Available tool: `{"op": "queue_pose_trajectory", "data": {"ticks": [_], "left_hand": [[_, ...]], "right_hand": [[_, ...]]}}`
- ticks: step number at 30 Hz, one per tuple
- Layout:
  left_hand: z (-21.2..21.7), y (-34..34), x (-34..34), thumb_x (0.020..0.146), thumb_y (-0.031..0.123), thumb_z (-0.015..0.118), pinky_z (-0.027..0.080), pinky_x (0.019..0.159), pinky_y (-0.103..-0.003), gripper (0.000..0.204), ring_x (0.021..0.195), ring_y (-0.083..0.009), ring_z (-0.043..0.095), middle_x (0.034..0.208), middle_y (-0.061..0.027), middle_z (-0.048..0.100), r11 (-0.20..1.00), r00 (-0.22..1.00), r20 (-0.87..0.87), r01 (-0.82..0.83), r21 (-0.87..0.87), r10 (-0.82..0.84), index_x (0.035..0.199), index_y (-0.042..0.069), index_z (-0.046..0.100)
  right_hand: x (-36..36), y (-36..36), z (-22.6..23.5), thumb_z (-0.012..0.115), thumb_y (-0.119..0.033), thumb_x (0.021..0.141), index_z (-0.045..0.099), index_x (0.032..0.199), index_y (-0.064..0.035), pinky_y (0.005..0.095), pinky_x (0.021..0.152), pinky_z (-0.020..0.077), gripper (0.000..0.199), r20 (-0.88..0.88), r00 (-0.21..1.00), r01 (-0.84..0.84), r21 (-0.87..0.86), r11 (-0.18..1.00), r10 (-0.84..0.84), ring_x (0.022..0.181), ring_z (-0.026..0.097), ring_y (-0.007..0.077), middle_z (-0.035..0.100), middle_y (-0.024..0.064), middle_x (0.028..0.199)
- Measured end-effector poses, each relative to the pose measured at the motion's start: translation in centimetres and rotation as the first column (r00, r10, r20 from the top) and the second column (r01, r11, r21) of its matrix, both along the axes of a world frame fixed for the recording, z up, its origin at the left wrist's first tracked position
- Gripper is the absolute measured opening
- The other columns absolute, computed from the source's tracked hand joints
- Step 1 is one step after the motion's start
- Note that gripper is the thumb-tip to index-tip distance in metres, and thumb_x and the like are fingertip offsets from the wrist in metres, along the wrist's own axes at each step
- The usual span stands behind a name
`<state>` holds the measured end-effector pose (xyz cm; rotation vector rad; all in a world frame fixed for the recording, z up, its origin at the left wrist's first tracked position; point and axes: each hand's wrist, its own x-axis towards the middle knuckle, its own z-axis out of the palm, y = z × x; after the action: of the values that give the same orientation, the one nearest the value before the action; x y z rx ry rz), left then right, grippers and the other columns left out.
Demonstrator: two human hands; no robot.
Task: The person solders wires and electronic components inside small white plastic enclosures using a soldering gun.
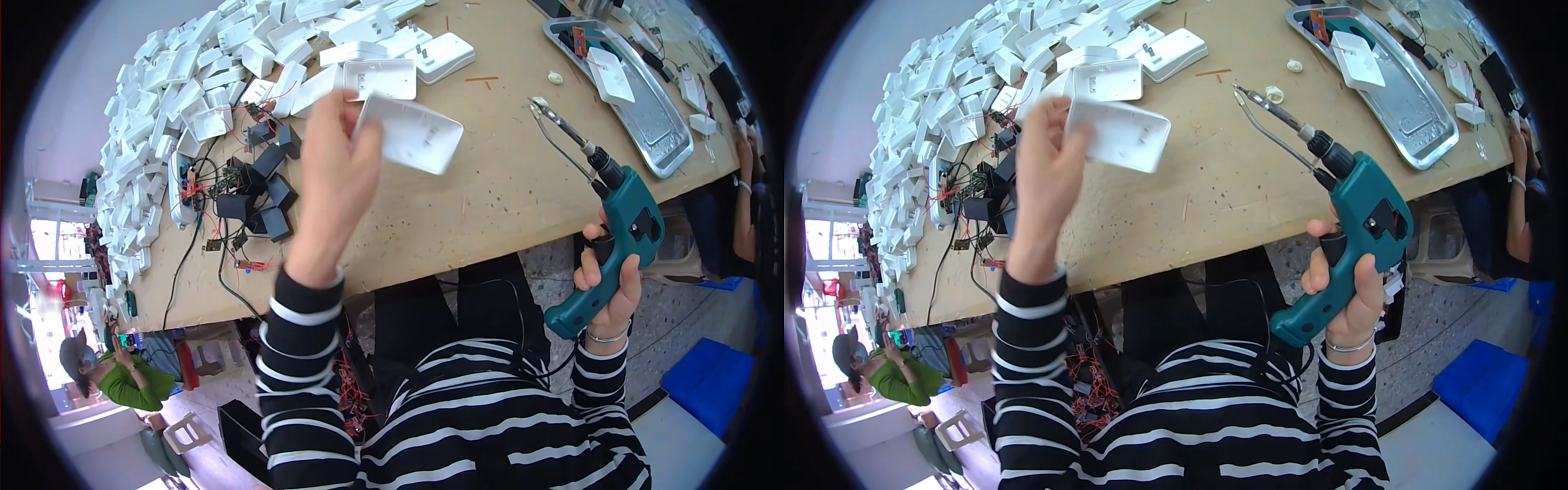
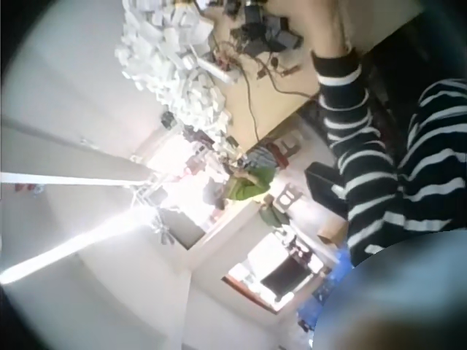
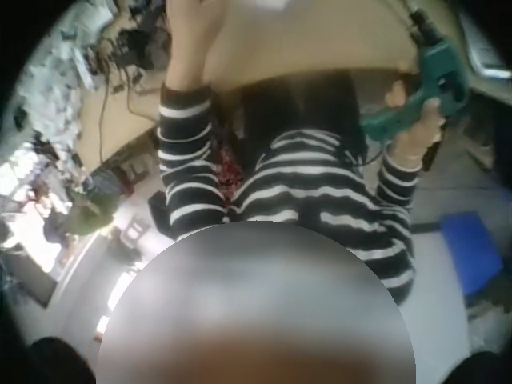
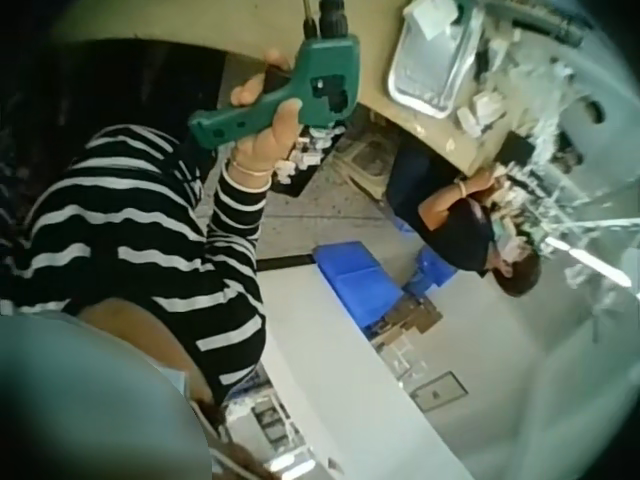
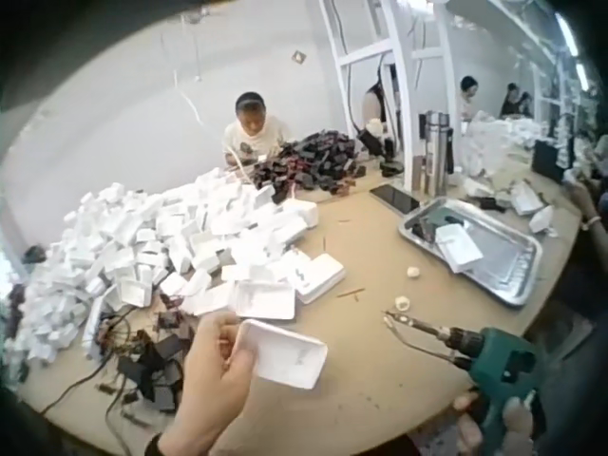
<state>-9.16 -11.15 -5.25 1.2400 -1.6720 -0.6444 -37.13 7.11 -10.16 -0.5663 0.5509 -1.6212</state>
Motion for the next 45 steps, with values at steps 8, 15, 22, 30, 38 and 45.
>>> {"op": "queue_pose_trajectory", "data": {"ticks": [8,15,22,30,38,45], "left_hand": [[-3.9,5.9,-0.3,0.078,0.003,0.062,0.046,0.073,-0.036,0.037,0.08,-0.0256,0.056,0.089,-0.0137,0.055,0.995,0.985,0.146,-0.096,0.005,0.095,0.114,-0.001,0.054],[-2.7,6.6,0.4,0.078,0.006,0.064,0.048,0.074,-0.036,0.041,0.083,-0.0265,0.058,0.093,-0.015,0.057,0.999,0.984,0.172,-0.041,0.018,0.037,0.117,0.0,0.053],[5.6,-3.1,9.0,0.083,0.044,0.058,0.044,0.079,-0.047,0.038,0.094,-0.0322,0.06,0.097,-0.0147,0.064,0.855,0.449,0.734,-0.36,-0.374,0.51,0.094,0.009,0.07],[4.5,-14.6,14.7,0.064,0.058,0.07,0.043,0.081,-0.055,0.054,0.101,-0.0322,0.063,0.105,-0.0156,0.068,0.841,0.3,0.951,-0.531,0.102,0.073,0.09,0.012,0.074],[4.1,-14.1,12.2,0.065,0.028,0.07,0.041,0.081,-0.048,0.026,0.091,-0.0281,0.064,0.09,-0.0066,0.069,0.953,0.296,0.94,-0.291,-0.082,0.171,0.089,0.017,0.074],[4.8,-14.0,13.5,0.075,0.025,0.066,0.045,0.082,-0.036,0.022,0.088,-0.0243,0.065,0.083,-0.0099,0.069,0.964,0.481,0.855,-0.256,-0.076,0.195,0.091,0.011,0.073]], "right_hand": [[0.4,0.2,0.6,0.06,-0.033,0.092,0.024,0.142,0.0043,0.0275,0.062,0.0519,0.073,-0.038,0.999,-0.021,0.0,1.0,0.021,0.07,0.054,0.0137,0.051,0.0191,0.121],[1.0,0.2,0.7,0.059,-0.033,0.092,0.023,0.142,0.0042,0.0275,0.062,0.0521,0.072,-0.044,0.998,-0.05,-0.019,0.999,0.049,0.07,0.054,0.0139,0.05,0.0195,0.123],[0.5,0.1,0.6,0.059,-0.031,0.093,0.023,0.142,0.0046,0.0277,0.062,0.0527,0.071,-0.045,0.999,-0.026,-0.022,0.999,0.025,0.071,0.055,0.0141,0.051,0.0203,0.123],[0.2,-0.4,0.0,0.06,-0.029,0.092,0.023,0.142,0.0047,0.0278,0.062,0.0534,0.071,-0.001,1.0,0.0,0.011,1.0,0.0,0.07,0.055,0.014,0.051,0.0208,0.123],[-0.1,-0.6,-0.1,0.061,-0.03,0.092,0.023,0.143,0.0046,0.0283,0.061,0.053,0.072,-0.012,1.0,0.016,0.047,0.999,-0.015,0.07,0.055,0.0139,0.051,0.0206,0.122],[-0.1,-0.1,0.2,0.061,-0.03,0.091,0.023,0.143,0.0046,0.0278,0.062,0.0526,0.073,-0.026,1.0,0.001,0.037,0.999,0.0,0.07,0.055,0.0139,0.051,0.0207,0.123]]}}
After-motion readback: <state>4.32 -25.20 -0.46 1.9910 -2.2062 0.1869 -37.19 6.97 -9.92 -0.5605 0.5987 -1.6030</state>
